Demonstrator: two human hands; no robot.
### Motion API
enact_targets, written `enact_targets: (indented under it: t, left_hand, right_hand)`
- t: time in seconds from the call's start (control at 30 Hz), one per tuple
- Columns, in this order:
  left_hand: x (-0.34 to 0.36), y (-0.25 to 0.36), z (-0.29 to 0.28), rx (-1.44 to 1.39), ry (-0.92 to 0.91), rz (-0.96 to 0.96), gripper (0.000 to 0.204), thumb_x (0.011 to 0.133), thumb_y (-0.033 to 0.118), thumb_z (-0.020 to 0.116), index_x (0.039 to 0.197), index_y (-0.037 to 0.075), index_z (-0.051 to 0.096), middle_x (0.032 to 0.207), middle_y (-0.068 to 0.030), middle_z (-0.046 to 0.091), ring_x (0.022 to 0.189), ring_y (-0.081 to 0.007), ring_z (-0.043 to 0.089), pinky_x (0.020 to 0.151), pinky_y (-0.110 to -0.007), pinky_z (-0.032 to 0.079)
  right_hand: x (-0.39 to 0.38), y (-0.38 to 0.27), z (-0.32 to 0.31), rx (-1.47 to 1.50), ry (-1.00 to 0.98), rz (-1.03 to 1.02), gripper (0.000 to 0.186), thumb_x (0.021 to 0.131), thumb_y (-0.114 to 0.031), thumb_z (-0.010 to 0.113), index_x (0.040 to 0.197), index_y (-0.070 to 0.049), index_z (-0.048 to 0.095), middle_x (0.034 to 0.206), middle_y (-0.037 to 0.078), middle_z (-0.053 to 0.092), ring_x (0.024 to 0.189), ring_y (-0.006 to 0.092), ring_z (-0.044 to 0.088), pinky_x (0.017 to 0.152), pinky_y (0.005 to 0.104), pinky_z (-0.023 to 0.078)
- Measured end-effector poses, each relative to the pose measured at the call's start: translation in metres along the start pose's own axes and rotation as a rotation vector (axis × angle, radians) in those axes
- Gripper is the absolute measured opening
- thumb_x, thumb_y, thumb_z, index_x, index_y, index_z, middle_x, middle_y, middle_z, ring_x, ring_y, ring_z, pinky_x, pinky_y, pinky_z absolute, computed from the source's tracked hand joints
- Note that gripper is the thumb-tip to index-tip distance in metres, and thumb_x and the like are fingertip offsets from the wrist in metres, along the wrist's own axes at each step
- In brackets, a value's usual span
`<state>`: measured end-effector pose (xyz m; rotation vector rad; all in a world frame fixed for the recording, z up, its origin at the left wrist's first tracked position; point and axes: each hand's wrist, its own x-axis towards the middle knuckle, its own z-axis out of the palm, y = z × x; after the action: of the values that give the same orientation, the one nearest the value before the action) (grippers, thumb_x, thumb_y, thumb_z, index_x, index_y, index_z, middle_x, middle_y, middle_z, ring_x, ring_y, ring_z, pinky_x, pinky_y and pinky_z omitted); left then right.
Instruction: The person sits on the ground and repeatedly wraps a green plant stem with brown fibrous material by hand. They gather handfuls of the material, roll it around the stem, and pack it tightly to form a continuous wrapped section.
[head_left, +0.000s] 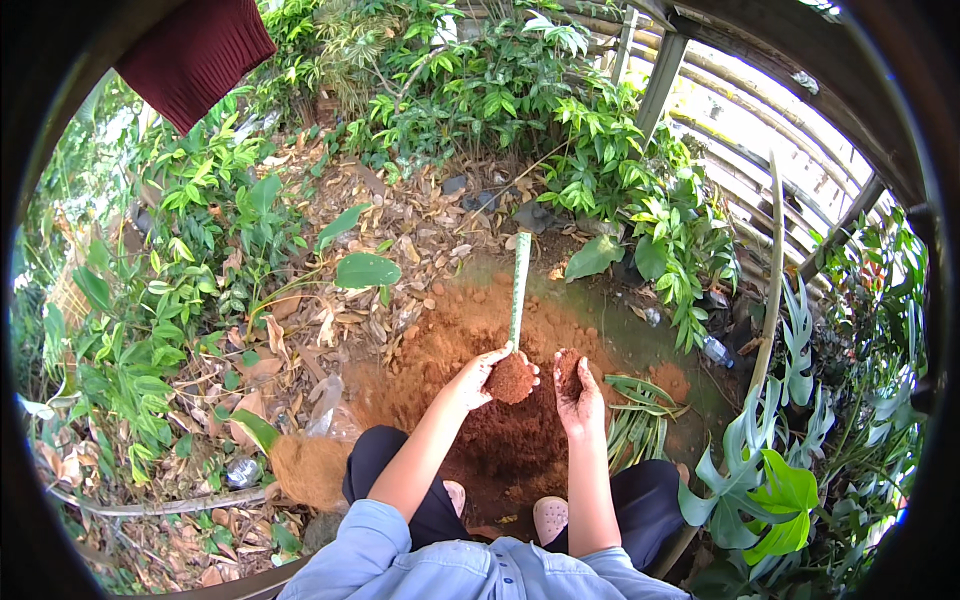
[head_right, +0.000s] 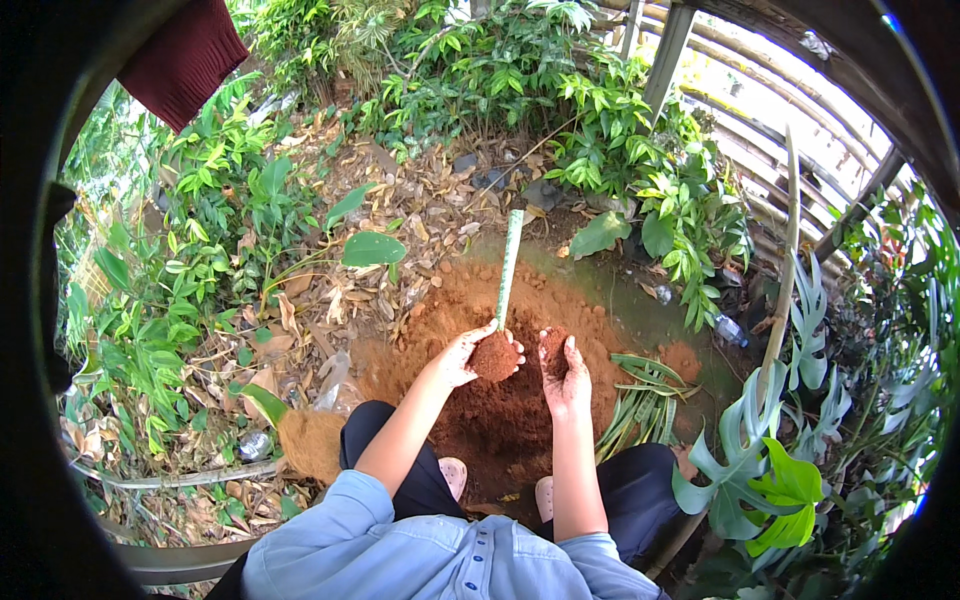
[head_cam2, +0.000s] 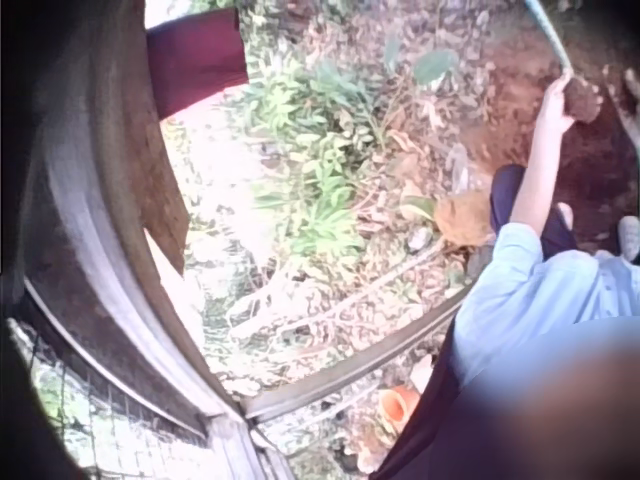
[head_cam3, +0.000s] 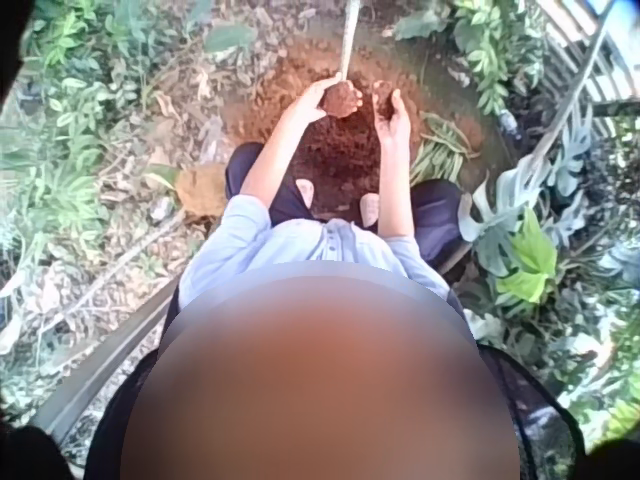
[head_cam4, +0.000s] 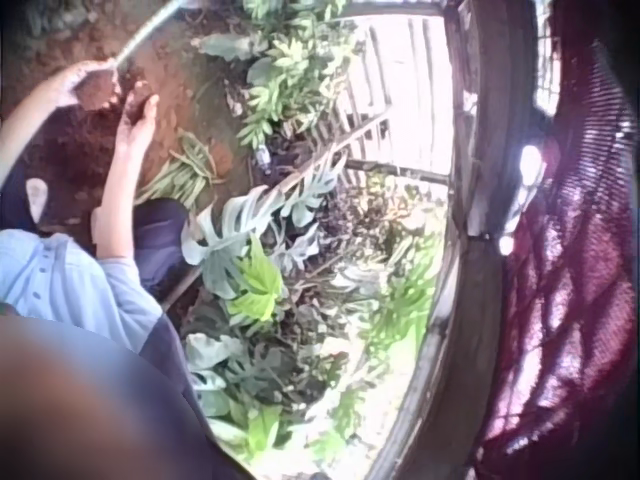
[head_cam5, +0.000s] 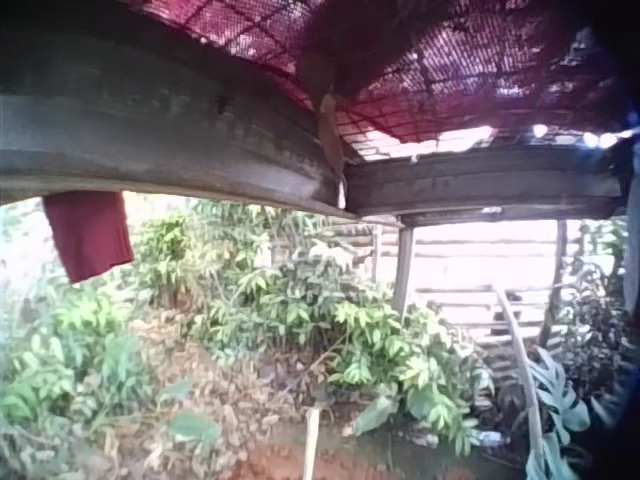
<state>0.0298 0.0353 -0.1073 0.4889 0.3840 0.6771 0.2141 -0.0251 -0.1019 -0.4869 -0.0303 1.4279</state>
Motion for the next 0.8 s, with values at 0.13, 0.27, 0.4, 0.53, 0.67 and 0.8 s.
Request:
enact_targets:
  t: [0.13,0.27,0.4,0.53,0.67,0.8]
  left_hand:
    - [-0.003,0.007,-0.003,-0.183,-0.121,-0.019,0.036,0.092,0.033,0.044,0.097,0.0,0.058,0.109,-0.0213,0.06,0.101,-0.0365,0.059,0.089,-0.046,0.048]
    - [-0.006,0.0,-0.001,-0.234,-0.171,-0.02,0.042,0.09,0.037,0.044,0.104,-0.001,0.058,0.121,-0.0207,0.054,0.108,-0.0395,0.054,0.093,-0.048,0.045]
    - [-0.01,-0.005,0.007,-0.14,-0.16,0.013,0.052,0.09,0.036,0.042,0.117,-0.007,0.052,0.126,-0.0187,0.052,0.112,-0.0325,0.054,0.092,-0.044,0.046]
    - [-0.009,-0.006,0.01,-0.131,-0.05,-0.002,0.049,0.09,0.028,0.045,0.119,-0.01,0.049,0.12,-0.0174,0.056,0.104,-0.0248,0.059,0.09,-0.038,0.048]
    - [-0.008,-0.011,0.008,-0.17,0.143,0.056,0.024,0.086,0.021,0.053,0.1,0.003,0.059,0.099,-0.0115,0.064,0.088,-0.0229,0.063,0.081,-0.039,0.052]
    - [-0.009,-0.012,0.007,-0.149,0.243,0.069,0.01,0.084,0.019,0.056,0.086,0.009,0.058,0.084,-0.0078,0.063,0.079,-0.0221,0.063,0.075,-0.04,0.053]
  right_hand:
    - [-0.009,0.0,0.012,0.025,-0.035,-0.016,0.024,0.091,-0.017,0.052,0.106,0.002,0.055,0.109,0.014,0.06,0.102,0.0263,0.058,0.084,0.0335,0.051]
    - [-0.013,0.001,0.021,0.046,-0.12,-0.03,0.029,0.092,-0.025,0.051,0.106,0.001,0.055,0.108,0.014,0.06,0.101,0.0267,0.058,0.084,0.0349,0.05]
    - [-0.012,0.005,0.028,0.048,-0.108,-0.044,0.033,0.092,-0.029,0.05,0.107,-0.001,0.054,0.108,0.014,0.06,0.1,0.0264,0.058,0.082,0.0348,0.05]
    - [-0.005,0.014,0.035,-0.012,-0.069,-0.056,0.037,0.092,-0.035,0.046,0.108,-0.002,0.054,0.106,0.013,0.06,0.092,0.0261,0.059,0.072,0.035,0.049]
    - [0.002,0.023,0.04,-0.206,-0.177,-0.066,0.038,0.091,-0.037,0.044,0.107,-0.003,0.054,0.104,0.013,0.061,0.088,0.0274,0.061,0.071,0.0394,0.049]
    - [0.011,0.03,0.042,-0.265,-0.128,-0.028,0.04,0.091,-0.039,0.043,0.106,-0.003,0.055,0.102,0.014,0.062,0.091,0.0276,0.061,0.075,0.0395,0.049]
